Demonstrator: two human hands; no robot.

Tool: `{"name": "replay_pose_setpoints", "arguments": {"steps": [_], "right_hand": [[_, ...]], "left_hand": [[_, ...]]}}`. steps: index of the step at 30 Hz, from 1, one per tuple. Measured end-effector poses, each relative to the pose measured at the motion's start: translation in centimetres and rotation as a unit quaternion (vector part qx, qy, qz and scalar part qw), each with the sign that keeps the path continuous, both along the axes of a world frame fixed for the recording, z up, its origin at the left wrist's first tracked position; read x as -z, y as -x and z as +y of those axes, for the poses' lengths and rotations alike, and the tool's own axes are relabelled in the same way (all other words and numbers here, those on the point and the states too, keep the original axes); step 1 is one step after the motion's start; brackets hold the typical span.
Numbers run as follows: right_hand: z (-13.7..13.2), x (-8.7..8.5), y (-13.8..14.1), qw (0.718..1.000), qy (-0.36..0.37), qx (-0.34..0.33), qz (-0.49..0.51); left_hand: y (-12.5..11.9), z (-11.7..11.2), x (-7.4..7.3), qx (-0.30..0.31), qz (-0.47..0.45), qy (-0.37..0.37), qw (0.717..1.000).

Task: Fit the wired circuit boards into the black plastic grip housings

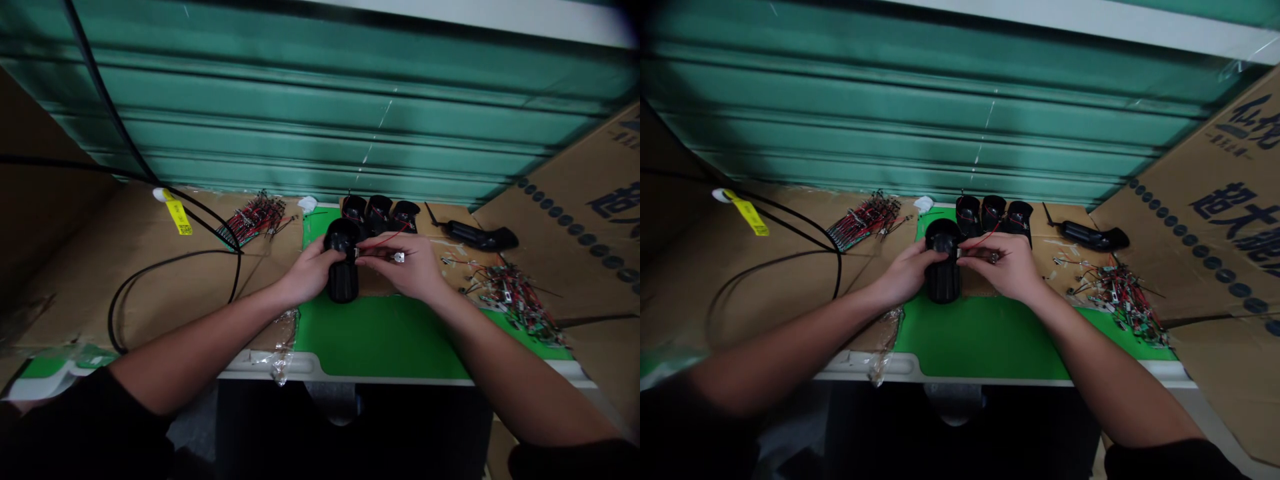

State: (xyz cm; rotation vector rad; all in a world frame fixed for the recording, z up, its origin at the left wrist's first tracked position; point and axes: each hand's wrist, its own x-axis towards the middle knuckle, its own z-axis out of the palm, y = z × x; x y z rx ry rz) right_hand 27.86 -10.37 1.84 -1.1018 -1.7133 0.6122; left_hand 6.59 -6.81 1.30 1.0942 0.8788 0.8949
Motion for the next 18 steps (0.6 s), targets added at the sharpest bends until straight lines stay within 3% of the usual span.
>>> {"name": "replay_pose_setpoints", "arguments": {"steps": [9,18], "right_hand": [[0.1,0.2,0.1,1.000,0.012,0.007,-0.011],[-0.3,1.0,0.9,0.997,-0.002,0.077,-0.001]], "left_hand": [[-0.1,0.1,0.1,-0.008,-0.008,-0.006,1.000],[-0.1,-0.3,-0.1,-0.013,-0.081,0.080,0.993]]}}
